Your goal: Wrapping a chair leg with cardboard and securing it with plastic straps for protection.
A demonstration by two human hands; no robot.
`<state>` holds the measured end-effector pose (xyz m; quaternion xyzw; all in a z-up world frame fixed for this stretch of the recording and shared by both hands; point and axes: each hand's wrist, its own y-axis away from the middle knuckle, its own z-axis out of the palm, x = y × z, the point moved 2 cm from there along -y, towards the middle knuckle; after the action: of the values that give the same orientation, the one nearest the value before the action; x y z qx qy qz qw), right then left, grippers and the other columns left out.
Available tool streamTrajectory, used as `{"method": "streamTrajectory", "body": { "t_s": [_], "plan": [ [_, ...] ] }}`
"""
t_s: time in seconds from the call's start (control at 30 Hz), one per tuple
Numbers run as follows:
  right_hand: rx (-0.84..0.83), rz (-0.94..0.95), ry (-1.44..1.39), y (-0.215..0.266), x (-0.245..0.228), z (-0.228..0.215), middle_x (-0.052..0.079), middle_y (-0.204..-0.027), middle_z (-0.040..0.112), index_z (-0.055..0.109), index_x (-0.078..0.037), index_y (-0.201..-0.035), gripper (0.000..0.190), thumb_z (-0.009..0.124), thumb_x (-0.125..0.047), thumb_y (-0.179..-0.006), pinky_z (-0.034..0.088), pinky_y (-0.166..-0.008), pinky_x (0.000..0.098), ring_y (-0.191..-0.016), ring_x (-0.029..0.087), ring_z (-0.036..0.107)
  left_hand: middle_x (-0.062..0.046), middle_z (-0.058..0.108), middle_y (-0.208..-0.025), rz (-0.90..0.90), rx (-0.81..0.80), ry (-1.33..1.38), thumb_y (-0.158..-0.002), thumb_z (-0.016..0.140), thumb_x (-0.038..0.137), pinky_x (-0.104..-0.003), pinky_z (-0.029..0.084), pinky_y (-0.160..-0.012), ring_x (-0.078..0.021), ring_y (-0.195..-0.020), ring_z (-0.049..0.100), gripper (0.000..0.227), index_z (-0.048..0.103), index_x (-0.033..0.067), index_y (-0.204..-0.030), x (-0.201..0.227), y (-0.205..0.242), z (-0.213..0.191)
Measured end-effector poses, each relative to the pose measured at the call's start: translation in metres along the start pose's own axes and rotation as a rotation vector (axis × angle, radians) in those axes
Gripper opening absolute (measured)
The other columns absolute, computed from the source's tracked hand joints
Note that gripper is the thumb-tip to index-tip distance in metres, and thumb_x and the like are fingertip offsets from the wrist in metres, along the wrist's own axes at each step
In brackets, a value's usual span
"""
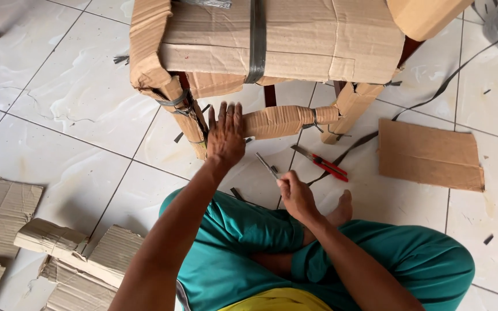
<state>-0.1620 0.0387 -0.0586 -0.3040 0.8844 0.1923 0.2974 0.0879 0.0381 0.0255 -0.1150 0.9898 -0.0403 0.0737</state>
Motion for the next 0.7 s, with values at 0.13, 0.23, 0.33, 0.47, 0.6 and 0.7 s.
{"method": "streamTrajectory", "body": {
  "t_s": [0.13, 0.23, 0.33, 0.47, 0.6, 0.7],
  "plan": [
    [0.332, 0.062, -0.299, 0.009, -0.055, -0.044, 0.019, -0.085, 0.073, 0.056, -0.011, -0.109, 0.013, 0.056, -0.023, -0.105, 0.056, -0.072, 0.0473, -0.086, 0.042, 0.073, -0.016, 0.043, -0.139, -0.11, 0.28, 0.308, -0.095, 0.062, 0.024, -0.046, 0.027, -0.103, -0.0319, -0.129, 0.037, 0.058, 0.043, 0.0034, -0.146, 0.032, 0.051, -0.027],
    [0.391, 0.012, -0.319, 0.011, -0.089, -0.053, 0.018, -0.083, 0.073, 0.058, -0.011, -0.106, 0.011, 0.059, -0.022, -0.105, 0.057, -0.071, 0.0432, -0.084, 0.038, 0.075, -0.016, 0.07, -0.109, -0.318, 0.245, 1.065, -0.097, 0.06, 0.05, -0.044, 0.052, -0.081, -0.0324, -0.095, 0.068, 0.058, 0.063, 0.0049, -0.132, 0.052, 0.079, -0.027],
    [0.39, -0.041, -0.365, 0.007, -0.119, -0.054, 0.02, -0.084, 0.074, 0.059, -0.01, -0.106, 0.012, 0.062, -0.021, -0.104, 0.058, -0.068, 0.0442, -0.082, 0.036, 0.075, -0.014, 0.073, -0.091, -0.478, 0.035, 1.67, -0.104, 0.054, 0.056, -0.038, 0.052, -0.076, -0.0224, -0.079, 0.065, 0.055, 0.073, 0.0069, -0.12, 0.066, 0.082, -0.027],
    [0.391, -0.08, -0.361, 0.025, -0.109, -0.045, 0.017, -0.084, 0.076, 0.066, -0.008, -0.107, 0.013, 0.059, -0.019, -0.104, 0.059, -0.066, 0.0442, -0.076, 0.03, 0.075, -0.009, 0.072, -0.075, -0.5, 0.336, 1.758, -0.111, 0.048, 0.04, -0.027, 0.045, -0.063, -0.0136, -0.06, 0.051, 0.049, 0.079, 0.0065, -0.093, 0.047, 0.083, -0.045],
    [0.415, -0.102, -0.249, 0.047, -0.135, -0.059, 0.015, -0.078, 0.077, 0.074, -0.011, -0.1, 0.009, 0.068, -0.017, -0.099, 0.06, -0.062, 0.0396, -0.073, 0.033, 0.077, -0.009, 0.073, -0.076, -0.531, 0.357, 1.798, -0.11, 0.051, 0.038, -0.028, 0.045, -0.059, -0.0124, -0.06, 0.053, 0.046, 0.08, 0.0079, -0.091, 0.042, 0.08, -0.027],
    [0.493, -0.129, -0.217, 0.038, -0.134, -0.071, 0.013, -0.077, 0.077, 0.076, -0.011, -0.101, 0.009, 0.068, -0.014, -0.098, 0.059, -0.062, 0.0413, -0.07, 0.034, 0.075, -0.01, 0.078, -0.086, -0.561, 0.197, 1.964, -0.111, 0.04, 0.043, -0.03, 0.055, -0.069, -0.0156, -0.067, 0.063, 0.055, 0.081, 0.0073, -0.102, 0.049, 0.083, -0.025]
  ]
}}
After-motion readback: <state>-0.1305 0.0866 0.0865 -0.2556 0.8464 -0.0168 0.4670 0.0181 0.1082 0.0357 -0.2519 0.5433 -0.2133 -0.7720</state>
